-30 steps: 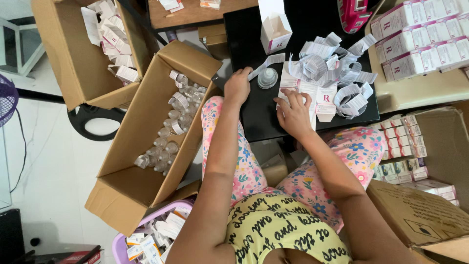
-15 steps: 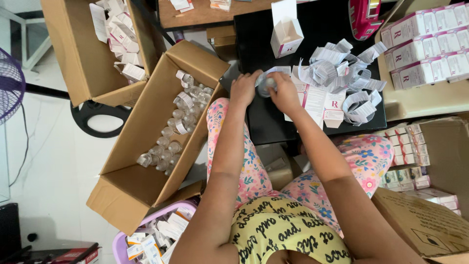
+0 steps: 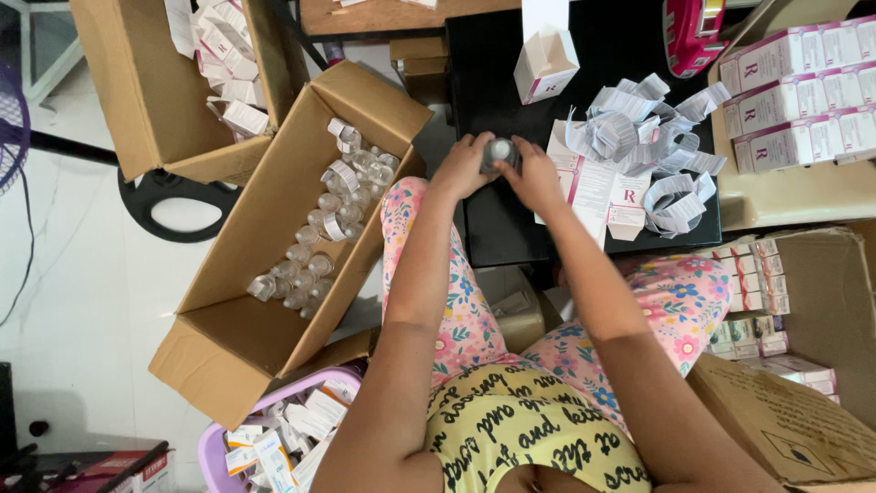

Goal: The person sits on the floor and repeatedly picks up small clear bottles and white boxes, places the bottles into the boxes, and sets the filled boxes aside. The person also moves stacks of empty boxes and labels around the workspace.

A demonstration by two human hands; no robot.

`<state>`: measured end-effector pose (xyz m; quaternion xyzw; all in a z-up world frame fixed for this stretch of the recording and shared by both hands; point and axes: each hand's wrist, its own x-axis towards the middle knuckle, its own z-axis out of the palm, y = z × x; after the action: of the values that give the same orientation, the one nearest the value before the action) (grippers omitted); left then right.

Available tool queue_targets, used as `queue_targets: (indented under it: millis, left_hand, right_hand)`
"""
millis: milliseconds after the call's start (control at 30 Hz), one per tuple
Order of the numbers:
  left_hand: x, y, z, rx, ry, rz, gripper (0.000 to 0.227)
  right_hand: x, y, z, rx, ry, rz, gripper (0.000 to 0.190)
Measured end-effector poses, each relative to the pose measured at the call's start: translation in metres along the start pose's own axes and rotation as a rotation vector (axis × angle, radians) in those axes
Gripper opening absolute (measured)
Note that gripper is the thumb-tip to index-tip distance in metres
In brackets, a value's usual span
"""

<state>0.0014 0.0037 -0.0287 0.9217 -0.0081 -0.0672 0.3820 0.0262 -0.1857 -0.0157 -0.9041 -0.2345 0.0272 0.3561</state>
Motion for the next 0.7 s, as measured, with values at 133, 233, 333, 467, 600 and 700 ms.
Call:
queue_targets:
  millis: [133, 233, 333, 467, 600, 700]
  left_hand:
    - [0.002, -0.003, 0.027, -0.007, 0.131, -0.036, 0.076]
    - [0.007, -0.005, 0.038, -0.031, 0.191, -0.102, 0.079]
    - [0.010, 0.002, 0.041, -0.050, 0.230, -0.203, 0.078]
    - [0.001, 0.018, 0.037, 0.026, 0.272, -0.137, 0.070]
    - [-0.010, 0.029, 0.020, 0.032, 0.232, -0.053, 0.076]
    - [-0.008, 0.027, 0.002, -0.042, 0.184, -0.096, 0.073]
  right_hand:
    - [-0.027, 0.002, 0.042, 0.261, 0.133, 0.225, 0.067]
    - [-0.043, -0.003, 0.068, 0.360, 0.279, 0.173, 0.081]
    - [-0.046, -0.010, 0.086, 0.257, 0.410, 0.088, 0.093]
    - [-0.035, -0.017, 0.101, 0.078, 0.518, 0.244, 0.081]
    - [-0.027, -0.016, 0.101, 0.155, 0.557, 0.334, 0.070]
    - [-0.023, -0.013, 0.099, 0.204, 0.573, 0.321, 0.067]
